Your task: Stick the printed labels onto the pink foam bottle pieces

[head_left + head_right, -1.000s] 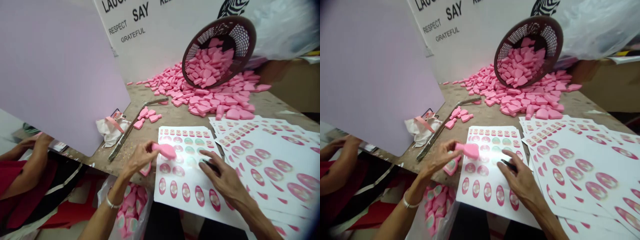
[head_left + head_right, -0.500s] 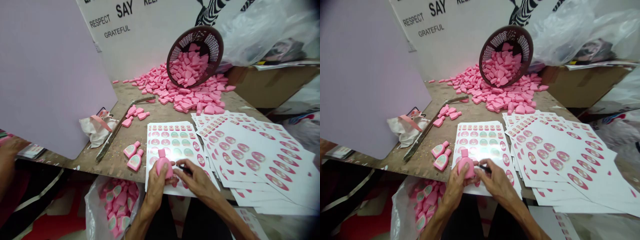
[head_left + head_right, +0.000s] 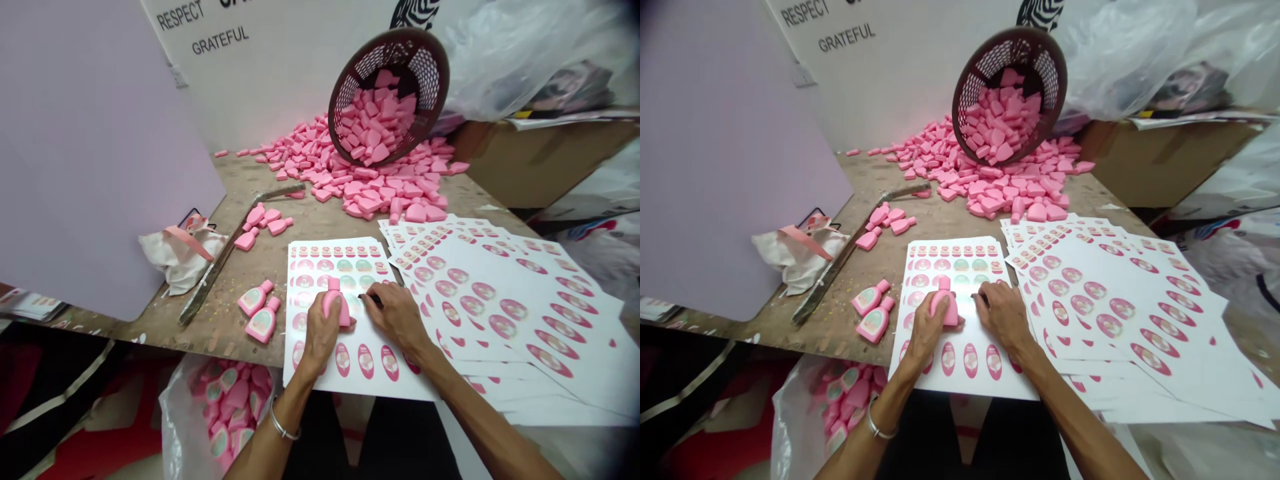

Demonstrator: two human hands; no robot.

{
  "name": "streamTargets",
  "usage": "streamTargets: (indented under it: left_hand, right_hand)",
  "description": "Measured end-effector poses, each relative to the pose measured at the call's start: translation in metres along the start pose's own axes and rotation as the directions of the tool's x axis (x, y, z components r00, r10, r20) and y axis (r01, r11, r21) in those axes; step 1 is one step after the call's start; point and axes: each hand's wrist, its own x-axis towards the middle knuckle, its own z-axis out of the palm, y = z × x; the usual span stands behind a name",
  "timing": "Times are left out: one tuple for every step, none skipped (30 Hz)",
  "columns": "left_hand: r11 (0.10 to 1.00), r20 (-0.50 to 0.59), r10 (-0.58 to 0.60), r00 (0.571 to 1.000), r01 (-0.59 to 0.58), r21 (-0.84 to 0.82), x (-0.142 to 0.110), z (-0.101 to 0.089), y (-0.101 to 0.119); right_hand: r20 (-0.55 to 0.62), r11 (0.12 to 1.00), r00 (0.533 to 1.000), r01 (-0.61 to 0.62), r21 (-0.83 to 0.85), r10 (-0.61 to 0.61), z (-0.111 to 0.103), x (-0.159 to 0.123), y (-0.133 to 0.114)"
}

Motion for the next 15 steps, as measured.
streamTargets:
  left_hand:
    - [1.000, 0.001, -0.002, 1.000, 0.002, 0.010, 0.0002, -0.0001, -0.0003]
    - [1.000, 0.000, -0.002, 1.000, 0.002, 0.019, 0.0005, 0.0000, -0.0005]
    - [1.000, -0.004, 0.002, 1.000, -0.002, 0.029, 0.0010, 0.0001, -0.0009]
    - [0.999, -0.010, 0.006, 1.000, -0.006, 0.040, 0.0014, 0.0003, -0.0016]
    - [0.999, -0.015, 0.010, 1.000, -0.010, 0.052, 0.0018, 0.0005, -0.0026]
    - [0.998, -0.019, 0.017, 1.000, -0.016, 0.063, 0.0021, 0.0006, -0.0039]
    - [0.997, -0.021, 0.027, 0.999, -0.025, 0.071, 0.0023, 0.0006, -0.0053]
    - [0.996, -0.021, 0.037, 0.999, -0.036, 0.079, 0.0024, 0.0005, -0.0067]
    - [0.995, -0.020, 0.048, 0.999, -0.046, 0.087, 0.0024, 0.0002, -0.0079]
    - [0.994, -0.018, 0.057, 0.998, -0.055, 0.094, 0.0023, -0.0001, -0.0087]
    - [0.993, -0.015, 0.061, 0.998, -0.059, 0.100, 0.0023, -0.0004, -0.0091]
    - [0.993, -0.012, 0.059, 0.998, -0.057, 0.101, 0.0022, -0.0006, -0.0091]
    - [0.994, -0.009, 0.053, 0.999, -0.052, 0.098, 0.0021, -0.0007, -0.0088]
    - [0.995, -0.007, 0.046, 0.999, -0.046, 0.091, 0.0020, -0.0007, -0.0084]
    - [0.996, -0.006, 0.042, 0.999, -0.041, 0.083, 0.0019, -0.0007, -0.0078]
  right_hand:
    - [-0.002, 1.000, 1.000, -0.011, 0.012, 0.011, 0.0000, 0.0002, 0.0000]
    - [-0.001, 0.999, 1.000, -0.025, 0.027, 0.025, -0.0001, 0.0007, 0.0001]
    - [0.003, 0.998, 0.999, -0.042, 0.042, 0.042, -0.0002, 0.0012, 0.0001]
    - [0.007, 0.997, 0.998, -0.057, 0.054, 0.056, -0.0005, 0.0019, -0.0001]
    - [0.015, 0.996, 0.998, -0.069, 0.063, 0.068, -0.0006, 0.0026, -0.0005]
    - [0.021, 0.995, 0.997, -0.076, 0.065, 0.075, -0.0006, 0.0033, -0.0009]
    - [0.026, 0.995, 0.997, -0.078, 0.062, 0.077, -0.0004, 0.0039, -0.0015]
    - [0.031, 0.995, 0.997, -0.078, 0.057, 0.076, 0.0001, 0.0045, -0.0020]
    - [0.036, 0.996, 0.997, -0.076, 0.049, 0.074, 0.0008, 0.0051, -0.0025]
    - [0.040, 0.996, 0.996, -0.077, 0.043, 0.075, 0.0017, 0.0057, -0.0027]
    - [0.045, 0.996, 0.996, -0.079, 0.038, 0.078, 0.0026, 0.0063, -0.0027]
    - [0.051, 0.996, 0.995, -0.084, 0.035, 0.083, 0.0034, 0.0067, -0.0025]
    - [0.057, 0.995, 0.995, -0.090, 0.037, 0.087, 0.0040, 0.0070, -0.0020]
    - [0.063, 0.995, 0.994, -0.093, 0.048, 0.090, 0.0043, 0.0071, -0.0012]
    - [0.068, 0.993, 0.994, -0.095, 0.071, 0.090, 0.0042, 0.0069, -0.0003]
